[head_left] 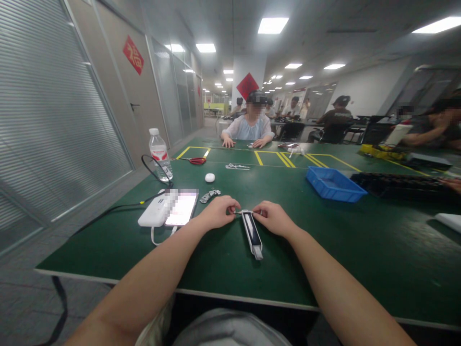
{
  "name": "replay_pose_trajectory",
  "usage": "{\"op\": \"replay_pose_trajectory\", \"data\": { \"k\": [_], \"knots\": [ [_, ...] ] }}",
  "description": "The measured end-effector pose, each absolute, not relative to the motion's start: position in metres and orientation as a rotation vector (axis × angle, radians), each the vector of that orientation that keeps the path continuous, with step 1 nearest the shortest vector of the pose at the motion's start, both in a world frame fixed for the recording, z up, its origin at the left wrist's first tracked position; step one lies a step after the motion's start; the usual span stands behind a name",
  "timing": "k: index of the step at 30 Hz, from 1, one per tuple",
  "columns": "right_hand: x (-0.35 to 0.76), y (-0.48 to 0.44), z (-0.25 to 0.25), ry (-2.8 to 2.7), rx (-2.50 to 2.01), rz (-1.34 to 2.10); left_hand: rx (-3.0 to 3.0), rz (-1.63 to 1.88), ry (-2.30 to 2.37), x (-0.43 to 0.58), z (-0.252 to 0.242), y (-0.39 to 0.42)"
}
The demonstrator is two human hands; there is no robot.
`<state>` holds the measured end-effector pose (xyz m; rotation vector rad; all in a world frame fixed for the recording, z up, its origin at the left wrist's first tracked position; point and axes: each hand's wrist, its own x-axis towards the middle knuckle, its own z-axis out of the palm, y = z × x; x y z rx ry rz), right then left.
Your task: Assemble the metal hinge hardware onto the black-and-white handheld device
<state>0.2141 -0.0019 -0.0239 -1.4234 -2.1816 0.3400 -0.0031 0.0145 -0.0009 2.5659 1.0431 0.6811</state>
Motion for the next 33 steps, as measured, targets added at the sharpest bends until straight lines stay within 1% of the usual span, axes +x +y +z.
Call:
{"op": "replay_pose_trajectory", "data": {
  "k": [18,33],
  "knots": [
    [0.213,-0.004,-0.021,-2.183,-1.435,0.34,2.356,0.803,1.142,-0.002,-0.01,0.019],
    [0.215,-0.001,-0.025,-2.176,-1.41,0.342,2.149,0.76,1.064,-0.003,-0.009,0.02]
  ]
}}
